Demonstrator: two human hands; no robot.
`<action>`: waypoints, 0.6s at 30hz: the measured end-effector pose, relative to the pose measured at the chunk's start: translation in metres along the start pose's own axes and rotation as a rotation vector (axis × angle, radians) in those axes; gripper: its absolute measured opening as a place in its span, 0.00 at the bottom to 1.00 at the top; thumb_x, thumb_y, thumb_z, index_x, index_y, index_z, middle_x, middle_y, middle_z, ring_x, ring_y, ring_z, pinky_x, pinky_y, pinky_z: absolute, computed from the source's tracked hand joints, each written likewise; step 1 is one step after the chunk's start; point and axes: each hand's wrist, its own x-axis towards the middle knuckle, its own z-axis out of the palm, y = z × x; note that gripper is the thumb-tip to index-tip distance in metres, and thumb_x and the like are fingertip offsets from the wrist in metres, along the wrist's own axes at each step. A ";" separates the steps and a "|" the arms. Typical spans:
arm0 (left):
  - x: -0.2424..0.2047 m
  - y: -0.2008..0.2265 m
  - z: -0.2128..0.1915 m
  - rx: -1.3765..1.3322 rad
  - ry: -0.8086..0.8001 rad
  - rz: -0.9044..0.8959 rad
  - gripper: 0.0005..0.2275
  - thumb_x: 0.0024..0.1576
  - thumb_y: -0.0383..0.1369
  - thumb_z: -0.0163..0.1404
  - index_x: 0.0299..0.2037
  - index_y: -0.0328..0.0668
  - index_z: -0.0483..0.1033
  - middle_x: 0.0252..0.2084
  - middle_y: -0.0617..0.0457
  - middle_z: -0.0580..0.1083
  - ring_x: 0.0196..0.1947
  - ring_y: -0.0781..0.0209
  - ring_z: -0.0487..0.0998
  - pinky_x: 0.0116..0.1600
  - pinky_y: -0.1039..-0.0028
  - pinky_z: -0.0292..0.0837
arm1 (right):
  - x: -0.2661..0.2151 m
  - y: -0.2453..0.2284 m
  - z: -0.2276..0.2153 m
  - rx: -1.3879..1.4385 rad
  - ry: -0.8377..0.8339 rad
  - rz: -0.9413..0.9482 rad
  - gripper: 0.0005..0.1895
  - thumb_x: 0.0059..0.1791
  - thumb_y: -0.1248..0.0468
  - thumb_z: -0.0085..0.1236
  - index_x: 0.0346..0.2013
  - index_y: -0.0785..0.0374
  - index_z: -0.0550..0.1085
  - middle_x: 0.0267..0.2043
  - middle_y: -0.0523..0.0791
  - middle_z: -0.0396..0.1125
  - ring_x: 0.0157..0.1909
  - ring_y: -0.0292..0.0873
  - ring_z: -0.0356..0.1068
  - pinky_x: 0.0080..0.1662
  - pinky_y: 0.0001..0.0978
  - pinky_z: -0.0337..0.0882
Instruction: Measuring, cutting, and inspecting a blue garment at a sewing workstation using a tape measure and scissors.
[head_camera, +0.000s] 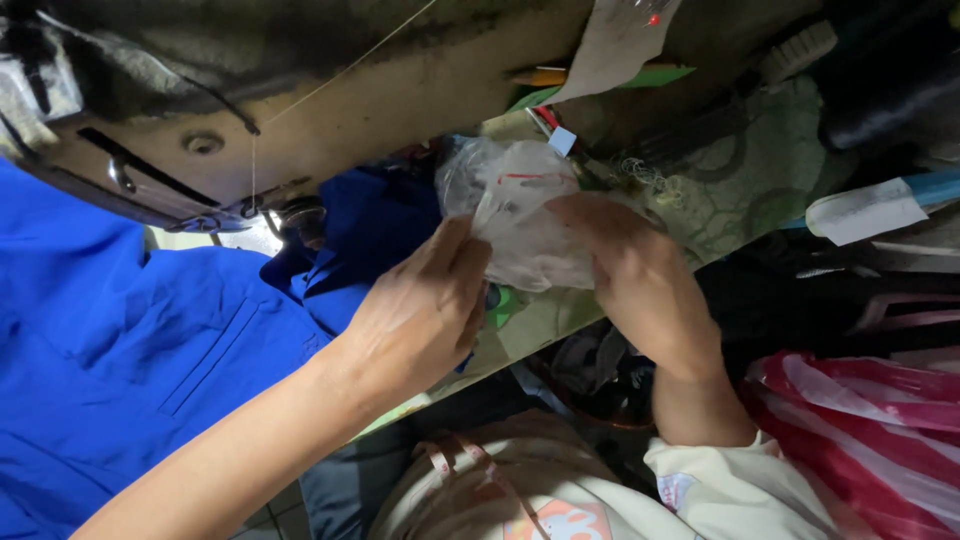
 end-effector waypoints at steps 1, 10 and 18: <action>0.000 0.002 0.001 -0.065 -0.029 -0.032 0.05 0.58 0.22 0.48 0.38 0.35 0.63 0.45 0.43 0.63 0.36 0.42 0.71 0.34 0.57 0.70 | 0.000 -0.003 -0.001 -0.009 0.028 -0.019 0.25 0.47 0.85 0.45 0.58 0.70 0.72 0.57 0.55 0.71 0.59 0.53 0.72 0.62 0.41 0.71; -0.014 0.002 0.001 0.078 -0.106 0.105 0.14 0.52 0.22 0.48 0.49 0.29 0.65 0.50 0.39 0.65 0.51 0.43 0.69 0.42 0.62 0.75 | -0.003 0.003 0.033 0.147 -0.229 -0.020 0.27 0.47 0.76 0.47 0.62 0.64 0.68 0.63 0.51 0.67 0.65 0.49 0.66 0.63 0.42 0.63; -0.040 -0.021 -0.012 0.291 -0.106 -0.076 0.55 0.39 0.43 0.68 0.78 0.48 0.45 0.71 0.32 0.63 0.51 0.38 0.74 0.49 0.58 0.72 | -0.008 -0.015 -0.016 -0.095 0.227 0.100 0.19 0.50 0.84 0.42 0.51 0.71 0.74 0.46 0.54 0.68 0.47 0.57 0.69 0.50 0.45 0.67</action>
